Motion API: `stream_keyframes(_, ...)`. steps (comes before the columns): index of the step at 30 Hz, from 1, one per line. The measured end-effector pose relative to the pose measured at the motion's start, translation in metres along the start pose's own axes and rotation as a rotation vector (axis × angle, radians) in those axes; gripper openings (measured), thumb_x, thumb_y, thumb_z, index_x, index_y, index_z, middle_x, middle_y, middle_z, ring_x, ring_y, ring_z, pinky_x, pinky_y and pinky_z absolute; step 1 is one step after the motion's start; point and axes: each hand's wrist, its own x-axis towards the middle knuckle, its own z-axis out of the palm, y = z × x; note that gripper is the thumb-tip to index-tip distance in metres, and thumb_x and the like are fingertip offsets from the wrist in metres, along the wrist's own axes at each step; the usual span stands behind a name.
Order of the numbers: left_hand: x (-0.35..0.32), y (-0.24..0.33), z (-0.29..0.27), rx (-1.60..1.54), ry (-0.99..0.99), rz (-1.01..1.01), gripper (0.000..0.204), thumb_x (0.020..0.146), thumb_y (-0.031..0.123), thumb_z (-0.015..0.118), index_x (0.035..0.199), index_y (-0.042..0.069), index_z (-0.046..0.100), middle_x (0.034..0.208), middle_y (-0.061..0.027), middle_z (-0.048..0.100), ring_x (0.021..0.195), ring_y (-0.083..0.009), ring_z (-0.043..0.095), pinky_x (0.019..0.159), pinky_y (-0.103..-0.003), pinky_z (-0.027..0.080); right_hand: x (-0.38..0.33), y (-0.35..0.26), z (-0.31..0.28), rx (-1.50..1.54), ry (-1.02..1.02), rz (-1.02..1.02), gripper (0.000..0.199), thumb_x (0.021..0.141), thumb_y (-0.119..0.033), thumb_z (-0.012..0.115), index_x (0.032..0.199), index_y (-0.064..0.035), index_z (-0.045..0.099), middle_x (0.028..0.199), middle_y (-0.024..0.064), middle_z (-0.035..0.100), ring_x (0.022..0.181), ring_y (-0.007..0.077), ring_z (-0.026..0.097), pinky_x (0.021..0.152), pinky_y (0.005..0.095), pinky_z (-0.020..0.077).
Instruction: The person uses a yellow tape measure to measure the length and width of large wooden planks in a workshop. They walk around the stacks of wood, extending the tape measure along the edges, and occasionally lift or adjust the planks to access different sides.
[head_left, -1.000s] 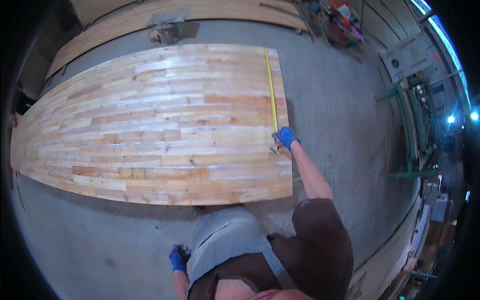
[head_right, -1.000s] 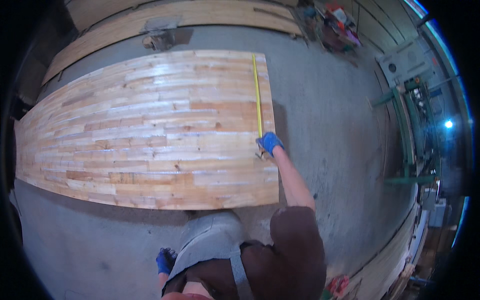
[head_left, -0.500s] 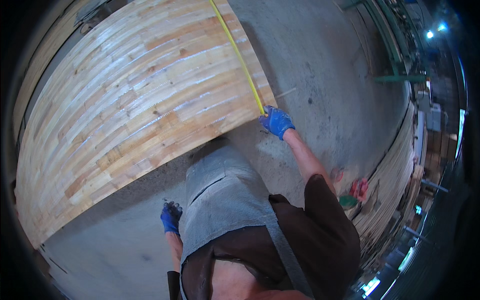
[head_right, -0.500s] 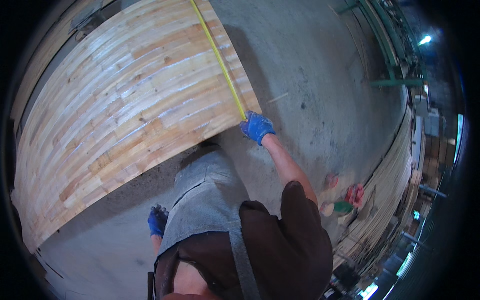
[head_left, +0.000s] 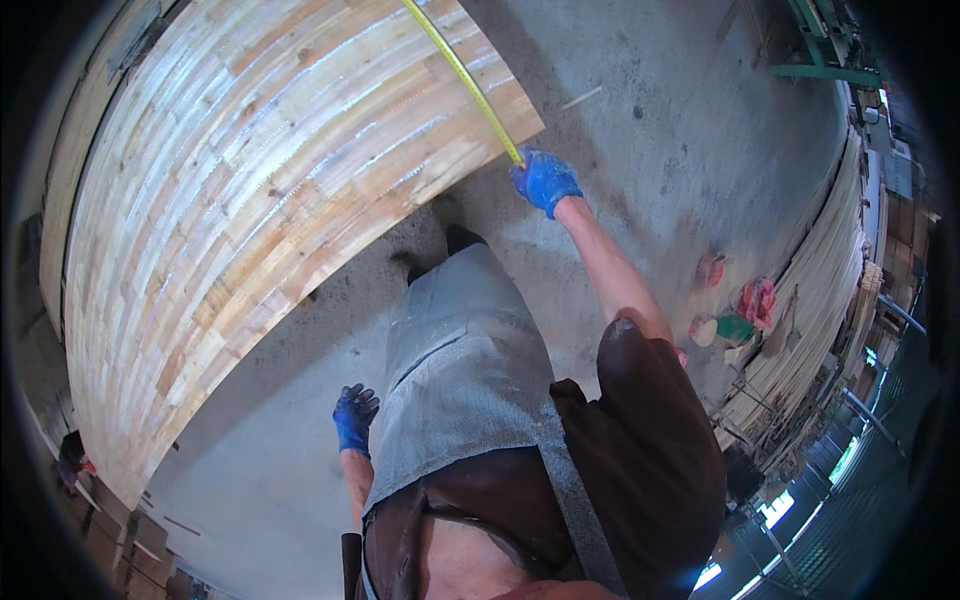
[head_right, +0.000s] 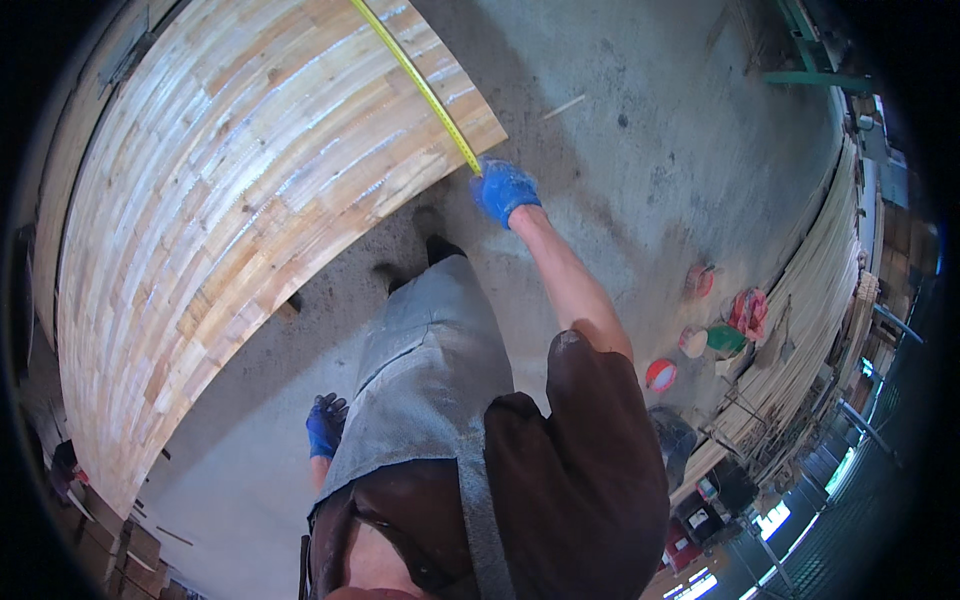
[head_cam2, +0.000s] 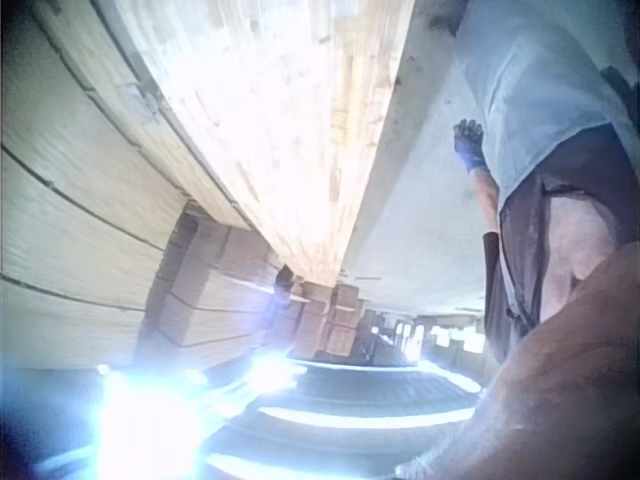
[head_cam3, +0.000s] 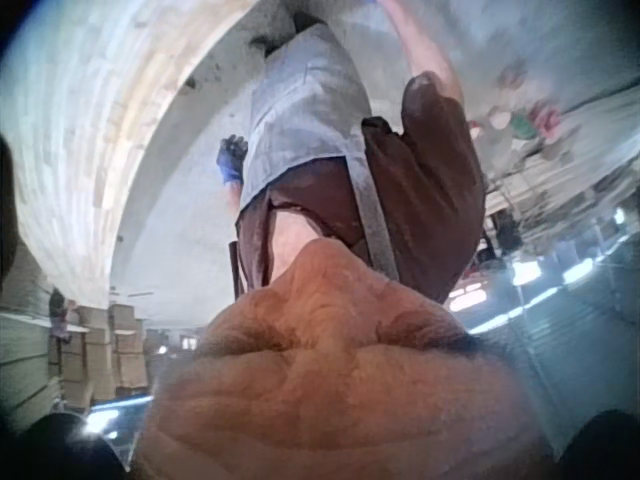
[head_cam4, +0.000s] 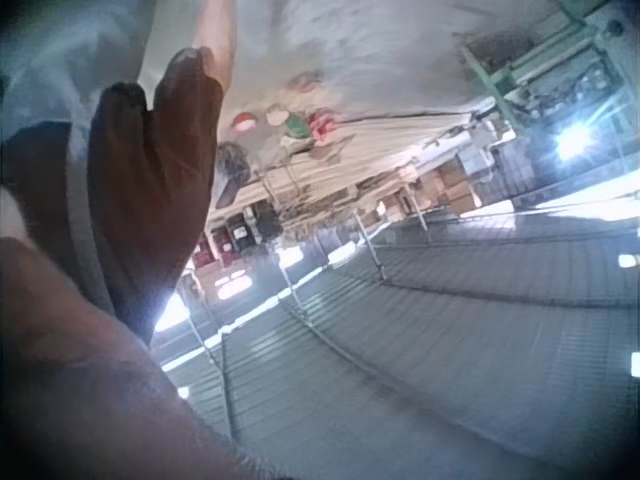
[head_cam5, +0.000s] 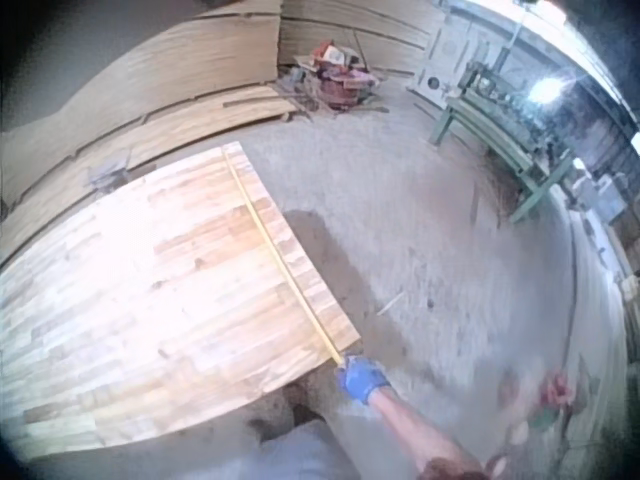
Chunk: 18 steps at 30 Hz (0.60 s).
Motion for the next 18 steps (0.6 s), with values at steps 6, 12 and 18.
stream_keyframes(6, -0.035, -0.003, 0.029, 0.129, 0.048, 0.060, 0.048, 0.098, 0.046, 0.048, 0.121, 0.005, 0.060, 0.094, -0.0101, 0.069, 0.076, -0.0225, 0.068, 0.072, -0.037, 0.054, 0.002, 0.002, -0.003, 0.013, -0.029, -0.027, 0.032, 0.084, -0.029, 0.056, 0.103, -0.0047, 0.066, 0.099, 0.0247, 0.067, 0.092, 0.0425, 0.065, 0.081, 0.0491, 0.0522)
stream_keyframes(12, -0.046, 0.021, 0.042, 0.129, 0.059, 0.121, 0.046, 0.098, 0.044, 0.048, 0.120, 0.004, 0.060, 0.093, -0.0103, 0.070, 0.075, -0.0224, 0.069, 0.071, -0.036, 0.055, 0.005, 0.007, -0.008, 0.063, -0.047, -0.062, 0.031, 0.084, -0.028, 0.055, 0.103, -0.0052, 0.066, 0.099, 0.0250, 0.066, 0.092, 0.0431, 0.064, 0.081, 0.0489, 0.0521)
stream_keyframes(18, -0.061, 0.037, 0.061, 0.227, 0.053, 0.163, 0.046, 0.098, 0.044, 0.050, 0.119, 0.005, 0.061, 0.094, -0.0110, 0.071, 0.077, -0.0218, 0.070, 0.071, -0.034, 0.055, 0.008, 0.013, -0.008, 0.124, -0.078, -0.064, 0.032, 0.085, -0.028, 0.053, 0.103, -0.0040, 0.066, 0.100, 0.0253, 0.066, 0.093, 0.0432, 0.063, 0.081, 0.0490, 0.0518)
